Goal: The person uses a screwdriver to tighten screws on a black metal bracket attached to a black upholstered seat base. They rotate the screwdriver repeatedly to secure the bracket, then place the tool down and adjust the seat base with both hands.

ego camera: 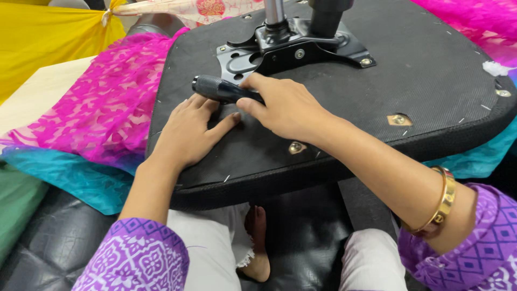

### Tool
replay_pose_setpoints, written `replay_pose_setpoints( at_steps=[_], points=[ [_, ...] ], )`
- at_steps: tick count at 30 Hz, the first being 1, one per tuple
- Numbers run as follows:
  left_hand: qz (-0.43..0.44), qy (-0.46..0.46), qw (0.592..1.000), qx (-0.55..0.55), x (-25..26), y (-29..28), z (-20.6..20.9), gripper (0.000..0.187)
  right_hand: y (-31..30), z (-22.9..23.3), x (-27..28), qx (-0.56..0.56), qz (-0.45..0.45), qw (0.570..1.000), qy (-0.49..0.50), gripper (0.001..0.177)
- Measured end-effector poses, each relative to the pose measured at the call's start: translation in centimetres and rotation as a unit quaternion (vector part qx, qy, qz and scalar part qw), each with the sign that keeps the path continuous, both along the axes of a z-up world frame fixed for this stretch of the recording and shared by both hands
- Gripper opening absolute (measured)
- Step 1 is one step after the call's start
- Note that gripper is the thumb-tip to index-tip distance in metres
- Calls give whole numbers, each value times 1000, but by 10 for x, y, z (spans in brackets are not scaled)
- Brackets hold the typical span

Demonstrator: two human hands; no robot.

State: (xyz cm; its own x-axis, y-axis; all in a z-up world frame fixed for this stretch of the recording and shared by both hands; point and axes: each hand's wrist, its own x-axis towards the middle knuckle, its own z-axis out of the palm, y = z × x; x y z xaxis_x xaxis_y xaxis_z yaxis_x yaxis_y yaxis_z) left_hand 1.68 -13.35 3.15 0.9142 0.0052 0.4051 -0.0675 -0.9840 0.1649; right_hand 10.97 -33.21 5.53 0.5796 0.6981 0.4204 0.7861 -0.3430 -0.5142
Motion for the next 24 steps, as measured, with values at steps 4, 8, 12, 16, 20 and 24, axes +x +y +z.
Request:
replay_pose_setpoints(
  at_steps=[4, 8, 12, 16, 20, 24],
  points=[
    [16, 13, 999, -29, 0, -9, 4, 56, -30, 7, 28, -76, 46, 995, -34, 36],
    [46, -1, 998, -42, 13, -29, 3, 64, -67, 6, 63, -76, 65, 992, -71, 35],
    [146, 10, 989, 1, 41, -59, -5, 69, -100, 3, 94, -61, 81, 992, -76, 32],
    [254, 17, 967, 3, 61, -90, -5, 73, -122, 7, 112, -64, 73, 994, -55, 33],
    [303, -5, 953, -7, 67, -118, 0, 70, -138, 4, 118, -13, 97, 989, -111, 33],
    [323, 10, 946, -4, 68, -127, 8, 71, -144, 10, 123, -31, 114, 989, -93, 37]
  ],
)
